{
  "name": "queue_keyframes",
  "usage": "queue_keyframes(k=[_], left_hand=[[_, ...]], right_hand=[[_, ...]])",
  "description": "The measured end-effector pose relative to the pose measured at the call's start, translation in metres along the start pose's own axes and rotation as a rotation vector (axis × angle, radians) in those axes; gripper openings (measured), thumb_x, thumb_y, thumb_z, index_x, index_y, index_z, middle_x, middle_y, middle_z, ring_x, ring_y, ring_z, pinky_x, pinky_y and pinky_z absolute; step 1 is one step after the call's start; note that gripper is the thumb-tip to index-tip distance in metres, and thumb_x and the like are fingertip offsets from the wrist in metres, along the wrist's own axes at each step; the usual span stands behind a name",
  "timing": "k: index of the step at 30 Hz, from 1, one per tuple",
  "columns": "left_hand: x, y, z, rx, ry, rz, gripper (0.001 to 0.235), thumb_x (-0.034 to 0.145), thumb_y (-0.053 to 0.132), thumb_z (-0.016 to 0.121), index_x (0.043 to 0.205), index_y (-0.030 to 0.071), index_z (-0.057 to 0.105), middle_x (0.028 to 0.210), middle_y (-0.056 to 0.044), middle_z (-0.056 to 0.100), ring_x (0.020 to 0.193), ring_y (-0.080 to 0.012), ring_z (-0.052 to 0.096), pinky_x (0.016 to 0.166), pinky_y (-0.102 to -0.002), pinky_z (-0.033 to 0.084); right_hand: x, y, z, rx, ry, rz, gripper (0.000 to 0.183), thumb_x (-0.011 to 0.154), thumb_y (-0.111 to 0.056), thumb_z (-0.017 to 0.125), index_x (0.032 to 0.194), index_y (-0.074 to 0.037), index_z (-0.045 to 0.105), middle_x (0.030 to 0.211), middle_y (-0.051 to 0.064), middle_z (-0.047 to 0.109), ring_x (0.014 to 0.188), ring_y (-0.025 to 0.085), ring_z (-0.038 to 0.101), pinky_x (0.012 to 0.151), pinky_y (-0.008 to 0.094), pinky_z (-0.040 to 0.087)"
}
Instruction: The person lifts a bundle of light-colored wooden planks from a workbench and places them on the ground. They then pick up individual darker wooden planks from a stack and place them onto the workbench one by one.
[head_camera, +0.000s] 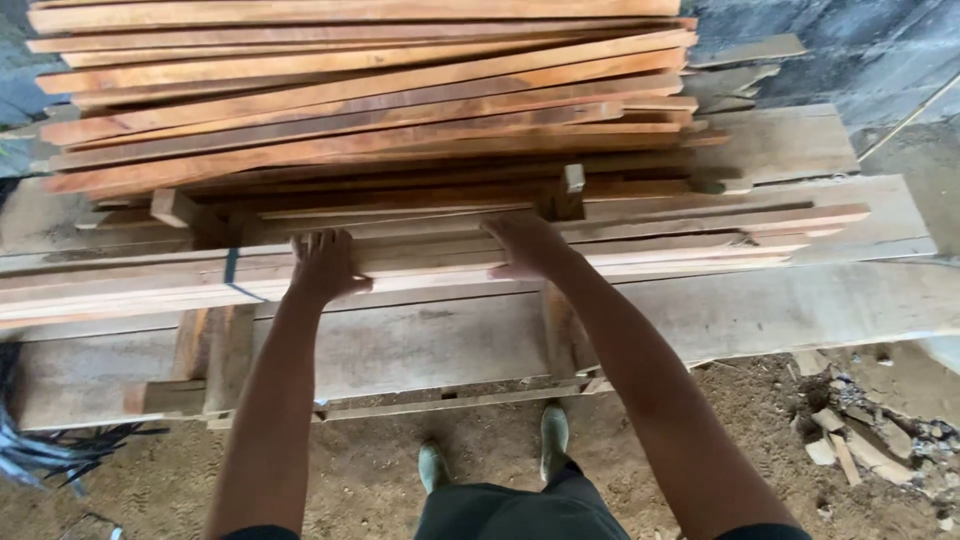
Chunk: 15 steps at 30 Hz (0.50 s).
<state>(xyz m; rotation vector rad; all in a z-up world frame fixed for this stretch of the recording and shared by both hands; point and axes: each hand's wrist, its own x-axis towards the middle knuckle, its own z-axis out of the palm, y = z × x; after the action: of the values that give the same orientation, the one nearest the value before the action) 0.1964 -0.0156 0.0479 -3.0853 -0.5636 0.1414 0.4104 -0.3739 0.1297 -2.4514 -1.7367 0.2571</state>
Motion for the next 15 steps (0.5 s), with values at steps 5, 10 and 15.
queue_keyframes(k=[5, 10, 15], left_hand=[[0.023, 0.074, -0.005, 0.049, 0.046, 0.16, 0.102, 0.059, 0.087, 0.074, 0.128, 0.013, 0.058, 0.122, -0.012, 0.064, 0.122, -0.0323, 0.063, 0.107, -0.054, 0.044], [0.035, 0.155, -0.033, -0.059, 0.03, 0.274, 0.096, 0.059, 0.081, 0.08, 0.127, 0.016, 0.056, 0.117, -0.008, 0.065, 0.119, -0.0294, 0.065, 0.105, -0.051, 0.047], [0.045, 0.216, -0.052, -0.224, -0.086, 0.304, 0.088, 0.073, 0.068, 0.078, 0.136, 0.011, 0.059, 0.141, -0.013, 0.063, 0.136, -0.0314, 0.057, 0.112, -0.057, 0.04]], right_hand=[[-0.057, 0.05, -0.022, -0.024, -0.008, 0.033, 0.083, 0.081, -0.051, 0.079, 0.147, -0.01, 0.048, 0.124, 0.018, 0.067, 0.118, 0.038, 0.066, 0.095, 0.052, 0.051], [-0.116, 0.128, -0.025, 0.043, -0.029, 0.077, 0.085, 0.079, -0.042, 0.085, 0.148, -0.012, 0.044, 0.117, 0.017, 0.068, 0.111, 0.039, 0.068, 0.096, 0.054, 0.052], [-0.18, 0.196, -0.044, -0.085, 0.056, 0.034, 0.097, 0.068, -0.05, 0.089, 0.146, -0.008, 0.051, 0.12, 0.02, 0.068, 0.114, 0.04, 0.067, 0.098, 0.052, 0.052]])
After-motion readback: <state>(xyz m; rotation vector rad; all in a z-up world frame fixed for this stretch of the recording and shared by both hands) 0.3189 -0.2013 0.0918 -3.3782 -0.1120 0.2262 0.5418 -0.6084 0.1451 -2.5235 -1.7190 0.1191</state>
